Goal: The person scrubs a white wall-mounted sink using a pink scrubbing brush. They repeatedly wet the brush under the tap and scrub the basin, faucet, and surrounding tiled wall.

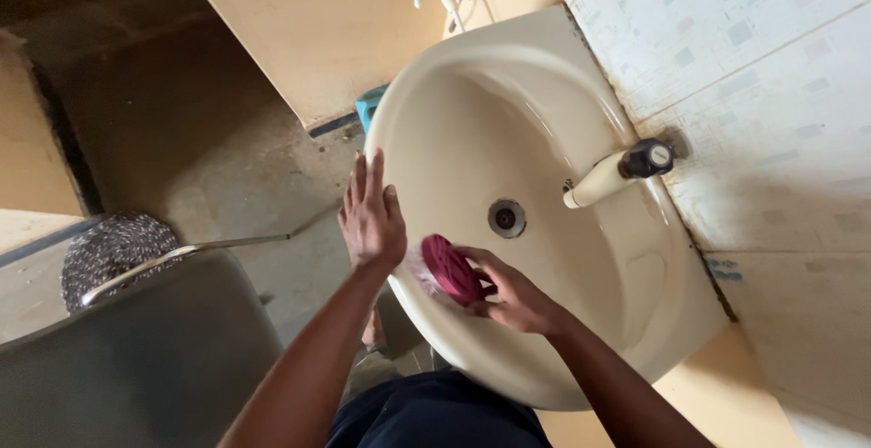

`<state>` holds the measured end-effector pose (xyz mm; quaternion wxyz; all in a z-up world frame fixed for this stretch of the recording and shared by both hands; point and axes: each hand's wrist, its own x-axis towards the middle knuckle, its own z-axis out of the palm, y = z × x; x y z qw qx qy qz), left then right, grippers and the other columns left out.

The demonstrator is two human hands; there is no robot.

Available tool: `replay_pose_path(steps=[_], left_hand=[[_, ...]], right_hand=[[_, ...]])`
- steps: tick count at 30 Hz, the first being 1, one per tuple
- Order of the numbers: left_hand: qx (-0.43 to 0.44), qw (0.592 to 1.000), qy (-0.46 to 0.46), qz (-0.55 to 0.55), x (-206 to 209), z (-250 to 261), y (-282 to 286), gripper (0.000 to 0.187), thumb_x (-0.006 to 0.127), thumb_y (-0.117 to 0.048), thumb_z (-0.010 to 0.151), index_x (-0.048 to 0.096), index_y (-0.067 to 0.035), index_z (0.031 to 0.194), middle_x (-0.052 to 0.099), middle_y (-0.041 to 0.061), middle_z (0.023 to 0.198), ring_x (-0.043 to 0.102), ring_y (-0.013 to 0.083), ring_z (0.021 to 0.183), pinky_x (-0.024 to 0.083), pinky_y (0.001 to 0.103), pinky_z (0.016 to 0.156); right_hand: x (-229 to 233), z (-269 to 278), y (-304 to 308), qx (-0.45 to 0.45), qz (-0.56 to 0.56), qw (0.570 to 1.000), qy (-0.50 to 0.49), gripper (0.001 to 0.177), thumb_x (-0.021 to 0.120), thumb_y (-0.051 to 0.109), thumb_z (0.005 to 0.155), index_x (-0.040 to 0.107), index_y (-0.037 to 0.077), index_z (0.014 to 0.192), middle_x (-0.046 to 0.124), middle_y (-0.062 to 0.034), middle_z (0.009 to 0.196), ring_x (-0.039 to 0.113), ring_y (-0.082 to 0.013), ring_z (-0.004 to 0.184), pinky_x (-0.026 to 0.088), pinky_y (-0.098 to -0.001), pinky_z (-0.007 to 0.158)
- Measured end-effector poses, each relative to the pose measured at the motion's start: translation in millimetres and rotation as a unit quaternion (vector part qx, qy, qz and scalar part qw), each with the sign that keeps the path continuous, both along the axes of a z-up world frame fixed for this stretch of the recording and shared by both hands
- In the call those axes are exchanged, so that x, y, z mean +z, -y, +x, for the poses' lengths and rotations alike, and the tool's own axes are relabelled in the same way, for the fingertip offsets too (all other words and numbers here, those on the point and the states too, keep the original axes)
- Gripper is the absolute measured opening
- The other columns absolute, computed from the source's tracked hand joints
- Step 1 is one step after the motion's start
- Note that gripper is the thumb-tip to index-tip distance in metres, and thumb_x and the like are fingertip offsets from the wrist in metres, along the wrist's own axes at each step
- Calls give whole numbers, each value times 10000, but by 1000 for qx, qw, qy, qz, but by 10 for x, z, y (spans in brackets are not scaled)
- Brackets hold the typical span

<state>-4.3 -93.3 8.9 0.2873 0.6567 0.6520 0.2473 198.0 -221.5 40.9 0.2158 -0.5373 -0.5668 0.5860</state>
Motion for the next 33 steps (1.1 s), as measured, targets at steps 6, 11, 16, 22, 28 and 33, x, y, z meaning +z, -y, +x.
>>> replay_pose_path(steps=[6, 11, 16, 22, 28, 33], left_hand=[[6, 999, 15, 29, -27, -3, 16, 552, 475, -205, 1056, 381, -264, 1598, 360, 111, 1663, 360, 376, 1503, 293, 571, 1180], [11, 1000, 6, 15, 5, 9, 5, 569, 486, -201, 1026, 398, -273, 1584, 362, 111, 1657, 364, 395, 1478, 283, 580, 1169], [11, 1000, 14, 19, 46, 11, 32, 533, 472, -204, 1049, 414, -266, 1575, 369, 115, 1654, 362, 389, 1496, 280, 573, 1170], [-3, 999, 12, 32, 47, -10, 27, 537, 460, -198, 1055, 403, -253, 1586, 363, 145, 1657, 351, 397, 1500, 270, 564, 1181], [-7, 1000, 0, 24, 72, -15, 14, 553, 467, -185, 1037, 408, -256, 1583, 367, 139, 1654, 355, 396, 1495, 273, 562, 1172], [1, 1000, 12, 26, 42, -2, 15, 550, 477, -181, 1036, 415, -249, 1578, 378, 129, 1651, 354, 391, 1497, 277, 558, 1174]], right_hand=[[-147, -162, -365, 38, 11, 992, 122, 1093, 830, -38, 754, 232, 281, 1612, 319, -75, 1595, 521, -264, 1366, 503, -340, 1049], [-558, -160, -998, 15, 50, 977, 205, 1140, 854, 34, 728, 197, 329, 1613, 236, -128, 1618, 550, -337, 1320, 556, -351, 1042], [-843, -37, -1647, -60, 131, 955, 258, 1170, 868, 232, 772, 104, 223, 1659, 300, -221, 1565, 576, -465, 1260, 539, -461, 1019], [-1009, 120, -1948, -110, 187, 933, 287, 1193, 806, 146, 833, -84, 127, 1627, 246, -322, 1519, 539, -565, 1209, 519, -509, 991], [-934, 119, -1900, -164, 113, 906, 374, 1177, 766, 200, 884, -137, 154, 1639, 179, -389, 1569, 549, -576, 1194, 525, -531, 983], [-1608, 244, -1923, -143, 87, 897, 410, 1162, 737, 265, 889, -138, 81, 1631, 147, -430, 1567, 506, -618, 1229, 460, -556, 1048]])
